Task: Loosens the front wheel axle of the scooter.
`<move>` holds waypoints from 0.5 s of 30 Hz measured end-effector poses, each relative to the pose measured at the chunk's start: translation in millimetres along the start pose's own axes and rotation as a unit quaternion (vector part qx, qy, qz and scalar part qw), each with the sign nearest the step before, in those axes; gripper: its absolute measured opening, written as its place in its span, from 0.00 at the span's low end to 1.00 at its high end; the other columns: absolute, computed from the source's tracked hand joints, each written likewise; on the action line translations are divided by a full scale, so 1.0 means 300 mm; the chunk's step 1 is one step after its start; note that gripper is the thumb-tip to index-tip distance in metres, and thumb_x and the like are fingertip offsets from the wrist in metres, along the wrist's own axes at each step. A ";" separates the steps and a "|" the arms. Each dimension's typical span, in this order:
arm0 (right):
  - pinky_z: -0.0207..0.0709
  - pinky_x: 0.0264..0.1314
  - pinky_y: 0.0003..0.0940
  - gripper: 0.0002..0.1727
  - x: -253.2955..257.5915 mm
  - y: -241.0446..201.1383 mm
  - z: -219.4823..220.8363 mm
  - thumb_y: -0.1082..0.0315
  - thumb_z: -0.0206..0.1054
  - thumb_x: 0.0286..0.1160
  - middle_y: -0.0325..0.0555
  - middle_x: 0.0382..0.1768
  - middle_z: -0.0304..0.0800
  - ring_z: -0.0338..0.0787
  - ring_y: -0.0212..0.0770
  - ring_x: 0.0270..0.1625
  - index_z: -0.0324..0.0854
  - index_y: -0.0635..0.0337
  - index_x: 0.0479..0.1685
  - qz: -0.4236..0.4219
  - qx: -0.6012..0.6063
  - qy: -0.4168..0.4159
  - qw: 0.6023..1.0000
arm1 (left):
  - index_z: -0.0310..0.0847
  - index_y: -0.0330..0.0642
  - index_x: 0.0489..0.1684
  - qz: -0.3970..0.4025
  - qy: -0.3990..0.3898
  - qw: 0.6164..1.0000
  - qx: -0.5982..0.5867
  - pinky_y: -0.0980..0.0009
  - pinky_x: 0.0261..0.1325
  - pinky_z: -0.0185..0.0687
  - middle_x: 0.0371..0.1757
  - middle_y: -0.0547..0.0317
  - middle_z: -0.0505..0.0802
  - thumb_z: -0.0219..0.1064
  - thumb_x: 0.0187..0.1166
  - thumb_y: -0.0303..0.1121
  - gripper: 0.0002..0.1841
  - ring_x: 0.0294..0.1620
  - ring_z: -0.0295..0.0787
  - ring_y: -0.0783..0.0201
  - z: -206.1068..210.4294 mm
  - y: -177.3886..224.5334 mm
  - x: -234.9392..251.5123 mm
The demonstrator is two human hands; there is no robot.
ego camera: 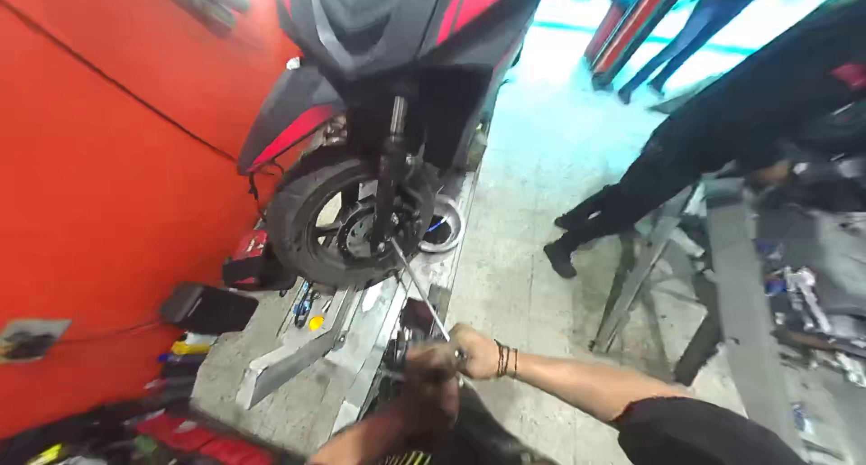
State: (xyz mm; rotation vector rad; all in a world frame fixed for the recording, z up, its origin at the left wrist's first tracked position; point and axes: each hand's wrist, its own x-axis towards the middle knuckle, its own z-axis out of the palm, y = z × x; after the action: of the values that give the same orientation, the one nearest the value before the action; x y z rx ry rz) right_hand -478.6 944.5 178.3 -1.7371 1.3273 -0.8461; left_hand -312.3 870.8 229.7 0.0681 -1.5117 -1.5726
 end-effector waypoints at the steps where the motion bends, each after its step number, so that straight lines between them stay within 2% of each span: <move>1: 0.79 0.32 0.47 0.13 -0.024 0.002 0.036 0.61 0.73 0.62 0.45 0.17 0.85 0.86 0.40 0.24 0.84 0.61 0.19 -0.029 0.031 0.030 0.999 | 0.76 0.51 0.26 -0.004 -0.015 1.000 0.014 0.75 0.30 0.80 0.22 0.67 0.81 0.59 0.87 0.51 0.19 0.24 0.80 0.74 0.024 0.029 0.005; 3: 0.76 0.30 0.41 0.14 -0.005 0.047 -0.043 0.61 0.74 0.62 0.43 0.15 0.82 0.83 0.36 0.22 0.82 0.60 0.17 -0.077 0.060 0.045 0.994 | 0.74 0.49 0.23 0.022 -0.042 0.998 0.027 0.75 0.29 0.78 0.21 0.66 0.81 0.59 0.87 0.49 0.20 0.23 0.79 0.74 0.061 0.002 0.095; 5: 0.73 0.31 0.40 0.17 -0.045 0.047 -0.034 0.60 0.76 0.61 0.41 0.14 0.80 0.80 0.34 0.21 0.79 0.60 0.15 -0.049 0.095 0.017 0.994 | 0.75 0.49 0.21 0.004 -0.035 0.999 0.039 0.76 0.27 0.77 0.19 0.67 0.80 0.60 0.86 0.49 0.21 0.21 0.78 0.74 0.099 0.012 0.073; 7: 0.72 0.28 0.38 0.17 -0.030 0.064 -0.067 0.60 0.77 0.61 0.41 0.14 0.79 0.79 0.34 0.20 0.79 0.60 0.13 -0.031 0.117 -0.013 0.993 | 0.77 0.50 0.26 0.015 -0.025 0.997 0.070 0.77 0.29 0.79 0.21 0.68 0.81 0.60 0.87 0.47 0.17 0.23 0.79 0.75 0.116 0.000 0.096; 9: 0.76 0.31 0.40 0.14 -0.026 0.074 -0.075 0.63 0.77 0.63 0.44 0.18 0.83 0.82 0.35 0.24 0.83 0.63 0.20 -0.033 0.157 -0.049 0.986 | 0.78 0.52 0.33 0.010 -0.030 0.995 0.098 0.77 0.31 0.81 0.24 0.68 0.83 0.60 0.88 0.46 0.13 0.25 0.81 0.76 0.125 0.001 0.100; 12: 0.77 0.36 0.37 0.11 -0.014 0.084 -0.067 0.66 0.76 0.64 0.45 0.23 0.84 0.83 0.34 0.29 0.84 0.65 0.27 -0.052 0.216 -0.066 0.973 | 0.75 0.48 0.22 -0.013 -0.047 0.995 0.090 0.75 0.25 0.78 0.18 0.65 0.81 0.62 0.86 0.44 0.18 0.19 0.78 0.72 0.139 0.014 0.139; 15: 0.76 0.39 0.36 0.09 0.007 0.080 -0.056 0.68 0.75 0.59 0.46 0.24 0.85 0.84 0.34 0.31 0.84 0.66 0.27 -0.085 0.250 -0.056 0.963 | 0.65 0.49 0.14 -0.038 -0.058 0.992 0.105 0.73 0.23 0.75 0.15 0.64 0.76 0.61 0.87 0.42 0.23 0.17 0.75 0.71 0.157 0.026 0.180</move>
State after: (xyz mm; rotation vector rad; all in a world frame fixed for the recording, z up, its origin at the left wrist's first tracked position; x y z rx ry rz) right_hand -503.2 935.7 165.3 -1.4785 0.8046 -1.0578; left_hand -367.3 874.5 276.2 0.1576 -1.7802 -1.4938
